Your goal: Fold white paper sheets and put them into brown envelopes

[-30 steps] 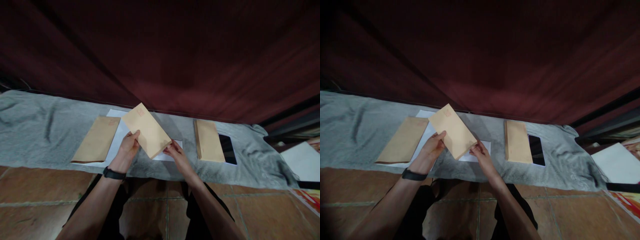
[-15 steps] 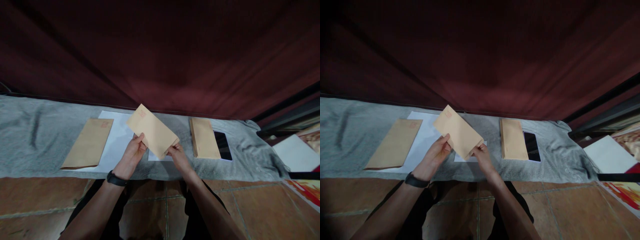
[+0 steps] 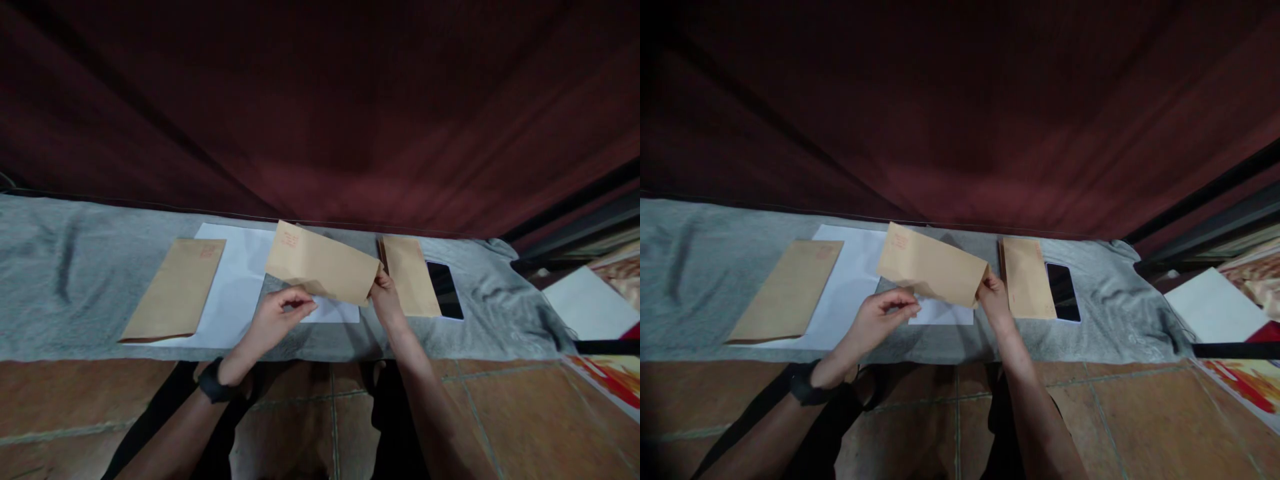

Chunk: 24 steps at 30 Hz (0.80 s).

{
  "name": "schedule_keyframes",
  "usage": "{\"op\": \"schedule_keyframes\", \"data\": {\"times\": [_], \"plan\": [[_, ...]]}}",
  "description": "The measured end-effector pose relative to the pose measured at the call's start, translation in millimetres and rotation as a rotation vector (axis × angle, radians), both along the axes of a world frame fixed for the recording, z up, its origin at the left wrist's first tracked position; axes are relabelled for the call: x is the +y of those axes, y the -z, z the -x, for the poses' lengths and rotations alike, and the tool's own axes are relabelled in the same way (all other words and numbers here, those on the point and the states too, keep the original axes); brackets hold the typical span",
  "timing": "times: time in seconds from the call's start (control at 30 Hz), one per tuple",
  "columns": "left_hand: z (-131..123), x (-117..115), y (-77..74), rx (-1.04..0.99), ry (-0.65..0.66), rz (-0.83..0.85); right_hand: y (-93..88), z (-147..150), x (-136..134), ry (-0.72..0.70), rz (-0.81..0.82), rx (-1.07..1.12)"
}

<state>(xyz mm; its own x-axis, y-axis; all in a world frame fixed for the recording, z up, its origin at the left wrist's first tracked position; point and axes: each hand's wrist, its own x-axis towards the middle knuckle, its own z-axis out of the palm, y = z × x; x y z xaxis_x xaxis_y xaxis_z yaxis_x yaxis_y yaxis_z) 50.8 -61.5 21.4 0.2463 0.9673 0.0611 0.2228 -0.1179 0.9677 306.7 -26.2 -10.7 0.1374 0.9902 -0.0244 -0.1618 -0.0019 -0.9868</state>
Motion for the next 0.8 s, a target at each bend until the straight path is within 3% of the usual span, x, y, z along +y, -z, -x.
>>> {"op": "schedule_keyframes", "data": {"times": [0.1, 0.17, 0.27, 0.43, 0.7, 0.8], "plan": [[1.8, -4.1, -7.4, 0.407, -0.021, -0.5, -4.0, -4.7, -2.7, -0.163, 0.063, -0.023], [3.4, -2.3, -7.4, 0.643, 0.033, -0.633, -5.1, -5.2, -5.3, -0.277, 0.095, -0.049], [4.8, 2.4, 1.3, 0.825, 0.134, -0.624, -3.6, -4.1, -8.1, -0.392, 0.128, -0.05], [5.8, 7.8, 15.4, 0.873, 0.239, -0.486, 0.0, -6.4, -8.7, -0.432, 0.147, -0.058], [-2.7, 11.8, 10.7, 0.877, 0.213, -0.564, 8.6, -12.0, -7.3, -0.427, 0.118, -0.134], [-5.6, 12.8, 13.1, 0.894, 0.212, -0.578, 13.7, -15.2, -6.0, -0.361, 0.077, -0.255]]}}
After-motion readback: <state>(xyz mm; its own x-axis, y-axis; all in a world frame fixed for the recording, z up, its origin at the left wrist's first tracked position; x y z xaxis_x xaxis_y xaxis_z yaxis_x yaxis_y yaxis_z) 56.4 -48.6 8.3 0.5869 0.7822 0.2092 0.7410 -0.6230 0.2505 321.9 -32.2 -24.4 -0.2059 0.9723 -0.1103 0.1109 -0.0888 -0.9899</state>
